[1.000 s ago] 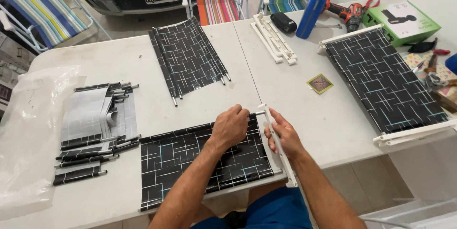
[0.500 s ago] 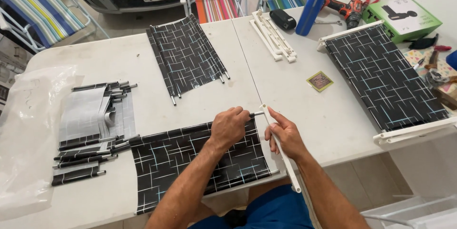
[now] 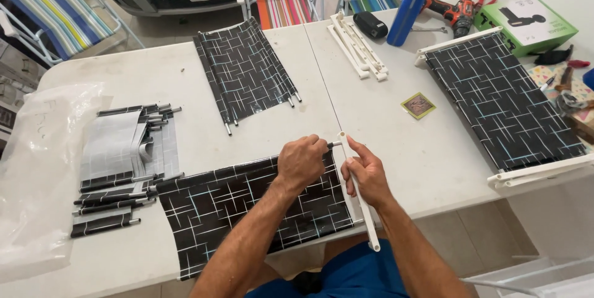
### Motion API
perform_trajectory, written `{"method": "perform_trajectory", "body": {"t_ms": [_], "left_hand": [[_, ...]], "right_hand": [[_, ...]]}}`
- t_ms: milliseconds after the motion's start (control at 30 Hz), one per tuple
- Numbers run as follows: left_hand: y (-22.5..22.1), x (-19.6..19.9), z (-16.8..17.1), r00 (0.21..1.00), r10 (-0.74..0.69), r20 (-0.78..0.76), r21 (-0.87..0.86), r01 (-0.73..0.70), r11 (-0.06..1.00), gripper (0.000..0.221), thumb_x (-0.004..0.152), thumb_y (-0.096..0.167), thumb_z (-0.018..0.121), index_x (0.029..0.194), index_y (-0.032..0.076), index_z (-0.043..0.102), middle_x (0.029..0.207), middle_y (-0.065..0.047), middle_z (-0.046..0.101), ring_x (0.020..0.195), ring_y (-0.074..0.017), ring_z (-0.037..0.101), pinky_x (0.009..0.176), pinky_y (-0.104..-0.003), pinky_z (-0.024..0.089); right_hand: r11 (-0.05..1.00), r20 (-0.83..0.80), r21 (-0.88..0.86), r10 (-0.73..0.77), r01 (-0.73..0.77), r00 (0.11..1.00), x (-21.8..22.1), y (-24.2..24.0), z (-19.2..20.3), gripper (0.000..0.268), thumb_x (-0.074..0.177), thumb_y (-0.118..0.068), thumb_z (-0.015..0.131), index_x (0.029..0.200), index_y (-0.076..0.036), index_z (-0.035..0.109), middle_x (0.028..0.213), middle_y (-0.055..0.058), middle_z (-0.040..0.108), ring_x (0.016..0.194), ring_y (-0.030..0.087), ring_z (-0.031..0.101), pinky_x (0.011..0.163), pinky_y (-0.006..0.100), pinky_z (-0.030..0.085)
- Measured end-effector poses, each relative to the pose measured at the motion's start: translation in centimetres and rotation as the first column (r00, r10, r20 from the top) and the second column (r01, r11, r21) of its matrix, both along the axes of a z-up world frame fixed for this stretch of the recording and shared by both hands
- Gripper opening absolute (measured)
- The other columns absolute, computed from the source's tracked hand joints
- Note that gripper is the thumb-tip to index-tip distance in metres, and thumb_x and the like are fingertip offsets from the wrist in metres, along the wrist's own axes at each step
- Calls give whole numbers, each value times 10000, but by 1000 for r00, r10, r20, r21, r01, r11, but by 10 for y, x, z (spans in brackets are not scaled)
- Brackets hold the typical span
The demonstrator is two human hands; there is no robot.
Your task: Assembling a multi-tier shelf unit by inserting plastic support rods into the sleeves of patterned shelf liners.
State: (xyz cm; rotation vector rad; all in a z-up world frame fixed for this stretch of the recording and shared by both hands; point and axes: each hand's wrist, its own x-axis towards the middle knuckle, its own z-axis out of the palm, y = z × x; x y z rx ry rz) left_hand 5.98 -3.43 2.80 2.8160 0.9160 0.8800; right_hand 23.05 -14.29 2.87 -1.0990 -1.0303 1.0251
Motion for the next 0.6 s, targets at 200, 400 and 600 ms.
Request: {"method": "perform_trajectory", "body": {"t_ms": [200,400,600], "left_hand": [[20,-1,-8,1000,-7,28,-85,10,996,223,946,167,454,909,195,672,753,-6,574,736,-239,695,614,-350,559],[26,3,1,990,141,-5,-10,-141,990,422,930,315,700,1306,148,604,1144,-84,609,1123,-296,625,914,-446,511],[-83,0,-19,958,-249,-142,-244,210,947,289,803,410,758,984,186,732,962,-30,606,937,-251,601,782,-403,455]], "right_hand": [[982,88,-113,161,-150,983,9,9,24,854,848,40,648,1597,-25,243,828,230,675,425,255,650,312,348,547],[946,249,-324,63,22,966,35,2,19,1102,720,51,808,1623,-30,182,1407,343,507,1148,418,678,955,477,591],[818,666,-522,214,242,714,19,-54,20,437,774,-404,848,1103,-147,721,898,62,813,805,243,759,741,379,590]]}}
